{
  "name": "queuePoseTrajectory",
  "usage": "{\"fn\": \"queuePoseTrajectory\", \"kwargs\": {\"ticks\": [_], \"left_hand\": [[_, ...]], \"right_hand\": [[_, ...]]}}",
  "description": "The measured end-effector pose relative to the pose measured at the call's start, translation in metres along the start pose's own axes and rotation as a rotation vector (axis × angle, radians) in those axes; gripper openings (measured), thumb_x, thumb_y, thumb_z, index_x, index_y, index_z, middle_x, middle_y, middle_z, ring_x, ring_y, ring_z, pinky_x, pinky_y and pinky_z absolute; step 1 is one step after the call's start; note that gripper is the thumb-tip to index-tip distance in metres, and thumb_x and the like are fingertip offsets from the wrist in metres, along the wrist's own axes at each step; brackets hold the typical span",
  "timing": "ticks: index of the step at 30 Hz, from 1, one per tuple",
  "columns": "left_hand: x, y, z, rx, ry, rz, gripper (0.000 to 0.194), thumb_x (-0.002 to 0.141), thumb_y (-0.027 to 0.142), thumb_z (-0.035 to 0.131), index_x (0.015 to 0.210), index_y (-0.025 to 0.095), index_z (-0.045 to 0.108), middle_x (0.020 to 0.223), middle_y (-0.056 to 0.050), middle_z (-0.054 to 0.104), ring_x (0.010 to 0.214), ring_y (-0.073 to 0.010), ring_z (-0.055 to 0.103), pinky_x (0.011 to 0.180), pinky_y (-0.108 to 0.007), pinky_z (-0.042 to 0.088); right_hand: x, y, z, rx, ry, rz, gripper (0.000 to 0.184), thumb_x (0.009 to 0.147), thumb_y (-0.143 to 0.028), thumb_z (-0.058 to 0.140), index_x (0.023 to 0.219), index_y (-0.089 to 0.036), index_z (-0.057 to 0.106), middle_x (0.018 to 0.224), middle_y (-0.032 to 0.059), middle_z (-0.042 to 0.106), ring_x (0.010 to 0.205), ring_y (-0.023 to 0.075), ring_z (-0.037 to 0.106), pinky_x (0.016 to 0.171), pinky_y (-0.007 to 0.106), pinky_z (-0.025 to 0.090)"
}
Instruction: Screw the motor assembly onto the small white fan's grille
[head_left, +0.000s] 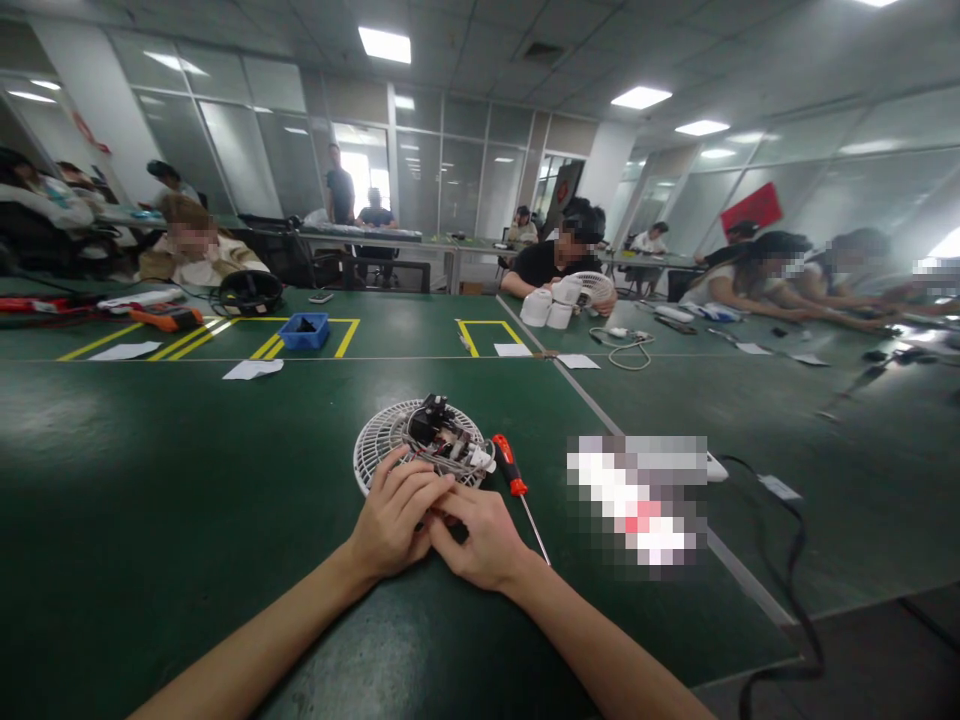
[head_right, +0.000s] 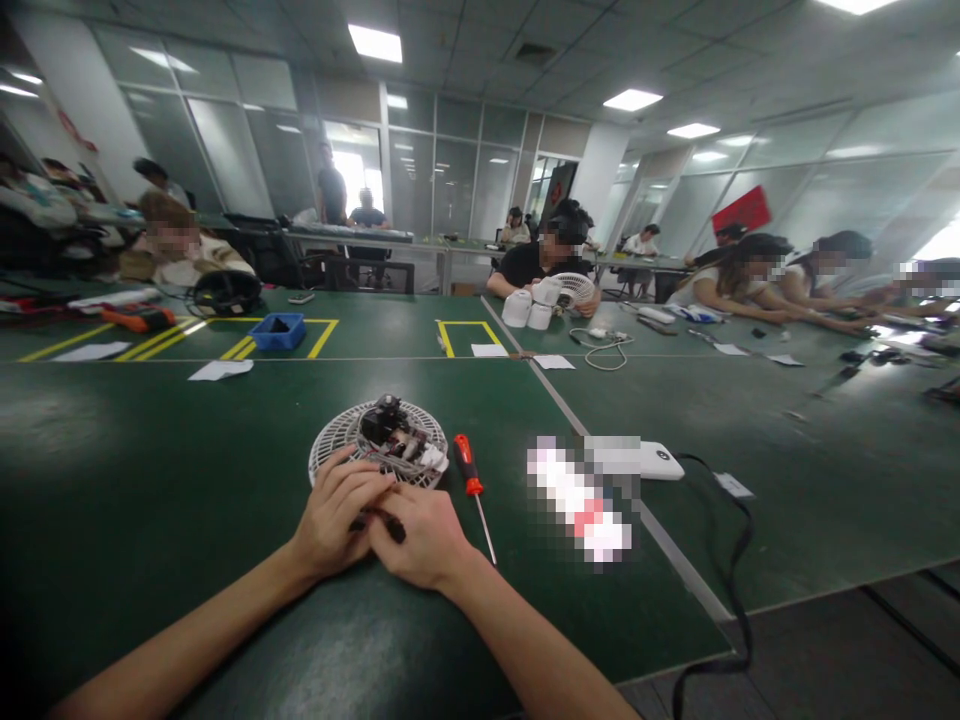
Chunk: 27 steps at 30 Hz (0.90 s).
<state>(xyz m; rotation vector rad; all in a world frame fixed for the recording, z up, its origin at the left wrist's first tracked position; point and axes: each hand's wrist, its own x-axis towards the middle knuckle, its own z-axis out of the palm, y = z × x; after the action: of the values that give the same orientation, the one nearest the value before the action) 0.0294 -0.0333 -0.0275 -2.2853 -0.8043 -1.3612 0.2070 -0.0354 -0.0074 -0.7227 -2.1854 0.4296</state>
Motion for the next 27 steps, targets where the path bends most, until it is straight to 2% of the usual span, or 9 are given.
{"fn": "queuePoseTrajectory", "kwargs": {"ticks": [6,12,15,17,20,23,27], "left_hand": [[0.004,0.001,-0.001,0.006,0.006,0.01,0.051,0.086,0.008,0.051,0.135,0.016,0.056,0.1,-0.008,0.073,0.102,-0.0218,0.065,0.113,-0.047,0.046],[0.0,-0.005,0.001,-0.056,0.003,-0.032,0.041,0.087,0.011,0.053,0.128,0.016,0.057,0.101,-0.009,0.071,0.099,-0.0221,0.065,0.107,-0.047,0.051],[0.0,-0.007,0.001,-0.068,0.03,-0.074,0.038,0.09,0.014,0.058,0.128,0.017,0.056,0.1,-0.008,0.07,0.098,-0.0222,0.065,0.104,-0.047,0.053],[0.002,-0.008,0.0,-0.06,0.066,-0.12,0.039,0.089,0.012,0.063,0.127,0.019,0.056,0.096,-0.006,0.07,0.097,-0.0216,0.066,0.103,-0.045,0.054],[0.004,-0.008,-0.002,-0.046,0.104,-0.172,0.039,0.088,0.009,0.067,0.123,0.02,0.057,0.09,-0.003,0.07,0.097,-0.0215,0.066,0.102,-0.043,0.054],[0.005,-0.007,-0.003,-0.054,0.11,-0.191,0.037,0.087,0.009,0.068,0.122,0.02,0.058,0.09,-0.002,0.069,0.098,-0.0214,0.065,0.098,-0.042,0.055],[0.004,-0.007,-0.003,-0.051,0.099,-0.192,0.035,0.088,0.009,0.069,0.12,0.02,0.058,0.089,-0.002,0.068,0.095,-0.0206,0.065,0.094,-0.04,0.055]], "right_hand": [[0.0,0.0,-0.001,-0.023,-0.03,0.016,0.023,0.091,-0.021,0.055,0.104,-0.02,0.073,0.096,0.0078,0.077,0.083,0.0199,0.072,0.079,0.03,0.058],[0.002,-0.001,-0.005,-0.077,-0.049,-0.004,0.026,0.097,-0.024,0.052,0.114,-0.021,0.072,0.109,0.0091,0.077,0.095,0.0209,0.073,0.083,0.031,0.059],[0.001,0.002,-0.008,-0.044,0.038,-0.084,0.03,0.097,-0.024,0.054,0.125,-0.023,0.066,0.116,0.0091,0.076,0.092,0.0198,0.074,0.08,0.031,0.06],[0.001,0.005,-0.012,-0.019,0.146,-0.091,0.033,0.097,-0.022,0.055,0.129,-0.024,0.061,0.114,0.0079,0.075,0.081,0.017,0.073,0.073,0.029,0.06],[0.003,0.013,-0.02,-0.062,0.35,0.049,0.025,0.096,-0.021,0.055,0.12,-0.025,0.062,0.097,0.0035,0.073,0.068,0.0148,0.067,0.067,0.028,0.057],[0.006,0.024,-0.031,-0.21,0.487,0.199,0.023,0.093,-0.02,0.055,0.115,-0.021,0.062,0.093,0.0044,0.068,0.075,0.0188,0.063,0.073,0.034,0.055],[0.006,0.038,-0.044,-0.338,0.49,0.329,0.031,0.089,-0.019,0.052,0.119,-0.018,0.06,0.099,0.0087,0.064,0.092,0.0252,0.062,0.083,0.04,0.052]]}}
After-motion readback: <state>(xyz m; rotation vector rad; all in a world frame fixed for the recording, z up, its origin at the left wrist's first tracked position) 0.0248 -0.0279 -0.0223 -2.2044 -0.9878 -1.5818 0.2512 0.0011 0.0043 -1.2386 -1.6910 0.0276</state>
